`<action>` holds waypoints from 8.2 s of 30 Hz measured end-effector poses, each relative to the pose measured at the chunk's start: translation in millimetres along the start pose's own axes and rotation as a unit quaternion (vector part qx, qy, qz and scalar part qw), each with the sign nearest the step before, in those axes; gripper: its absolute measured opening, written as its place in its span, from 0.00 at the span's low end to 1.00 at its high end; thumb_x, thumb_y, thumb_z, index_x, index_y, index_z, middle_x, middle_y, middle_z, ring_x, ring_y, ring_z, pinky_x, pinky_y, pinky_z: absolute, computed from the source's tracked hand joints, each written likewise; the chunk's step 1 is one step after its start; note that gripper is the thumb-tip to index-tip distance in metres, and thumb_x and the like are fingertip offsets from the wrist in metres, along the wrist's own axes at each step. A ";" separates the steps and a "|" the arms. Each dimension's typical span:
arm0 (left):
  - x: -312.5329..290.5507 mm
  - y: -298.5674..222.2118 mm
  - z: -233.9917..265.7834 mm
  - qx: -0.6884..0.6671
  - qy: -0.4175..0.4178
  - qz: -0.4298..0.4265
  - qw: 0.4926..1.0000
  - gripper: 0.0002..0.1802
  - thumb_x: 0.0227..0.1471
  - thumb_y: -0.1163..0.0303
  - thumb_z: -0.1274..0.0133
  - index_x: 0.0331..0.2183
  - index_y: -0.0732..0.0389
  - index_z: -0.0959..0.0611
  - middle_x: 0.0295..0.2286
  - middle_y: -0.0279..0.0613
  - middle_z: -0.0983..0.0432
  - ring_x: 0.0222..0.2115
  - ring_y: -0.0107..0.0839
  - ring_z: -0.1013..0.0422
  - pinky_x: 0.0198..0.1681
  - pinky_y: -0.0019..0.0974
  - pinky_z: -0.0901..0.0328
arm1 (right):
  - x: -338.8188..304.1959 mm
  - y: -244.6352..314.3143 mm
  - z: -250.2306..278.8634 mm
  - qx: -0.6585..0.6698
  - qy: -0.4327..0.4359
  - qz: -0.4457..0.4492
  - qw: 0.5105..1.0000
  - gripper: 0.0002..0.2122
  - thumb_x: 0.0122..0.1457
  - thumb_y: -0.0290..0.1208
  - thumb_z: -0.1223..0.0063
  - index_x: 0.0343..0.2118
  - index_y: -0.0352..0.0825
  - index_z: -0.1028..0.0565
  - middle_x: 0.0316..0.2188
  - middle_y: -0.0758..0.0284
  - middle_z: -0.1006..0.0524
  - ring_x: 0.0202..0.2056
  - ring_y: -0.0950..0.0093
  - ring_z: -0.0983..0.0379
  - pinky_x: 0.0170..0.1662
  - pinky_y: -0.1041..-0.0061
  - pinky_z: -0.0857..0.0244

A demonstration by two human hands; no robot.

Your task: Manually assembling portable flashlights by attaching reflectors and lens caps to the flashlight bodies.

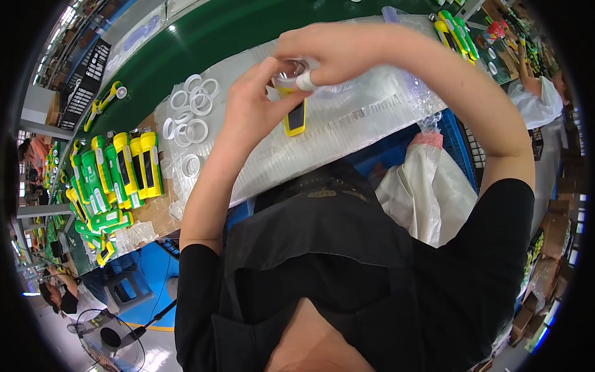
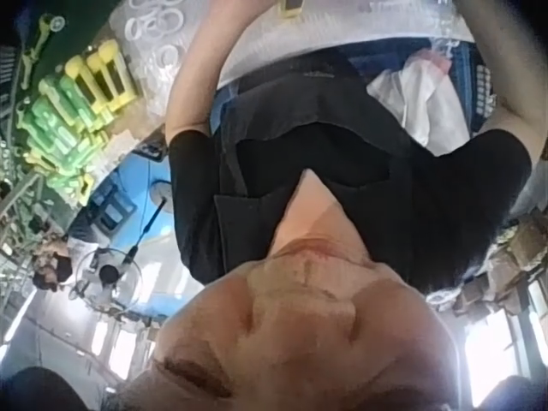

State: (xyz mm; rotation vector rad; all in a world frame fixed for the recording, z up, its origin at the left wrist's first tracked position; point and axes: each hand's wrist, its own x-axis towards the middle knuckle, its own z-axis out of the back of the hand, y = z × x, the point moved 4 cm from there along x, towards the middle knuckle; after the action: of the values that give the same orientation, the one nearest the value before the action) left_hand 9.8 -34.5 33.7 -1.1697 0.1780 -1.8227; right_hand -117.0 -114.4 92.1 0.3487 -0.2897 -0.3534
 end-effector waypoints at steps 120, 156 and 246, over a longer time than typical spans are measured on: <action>-26.7 -1.6 -42.9 -0.115 0.084 0.012 0.990 0.25 0.48 0.71 0.41 0.50 0.61 0.22 0.39 0.45 0.27 0.41 0.41 0.32 0.44 0.39 0.37 | -119.5 9.9 -122.2 0.670 -0.230 -0.202 0.676 0.27 0.60 0.49 0.46 0.52 0.30 0.34 0.33 0.63 0.26 0.30 0.73 0.27 0.35 0.76 0.33; -168.0 58.4 125.6 0.327 0.053 0.237 0.913 0.36 0.45 0.69 0.34 0.55 0.61 0.28 0.44 0.47 0.26 0.45 0.44 0.30 0.46 0.42 0.33 | 4.1 24.8 -133.5 0.530 -0.188 -0.049 0.826 0.20 0.61 0.38 0.48 0.52 0.33 0.36 0.31 0.62 0.27 0.32 0.76 0.29 0.37 0.75 0.33; -28.5 -23.9 16.6 -0.336 0.192 0.157 0.909 0.56 0.36 0.58 0.28 0.61 0.59 0.42 0.45 0.57 0.26 0.46 0.42 0.27 0.50 0.42 0.33 | -46.2 45.5 23.7 0.109 -0.175 0.042 0.978 0.21 0.59 0.46 0.48 0.47 0.33 0.25 0.27 0.62 0.29 0.28 0.69 0.29 0.31 0.73 0.37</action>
State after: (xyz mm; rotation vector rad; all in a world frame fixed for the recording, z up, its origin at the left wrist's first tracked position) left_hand 11.0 6.1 37.5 -1.1180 1.2323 -1.7189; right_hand -153.5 -63.2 120.8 0.4889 -0.6904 -0.2997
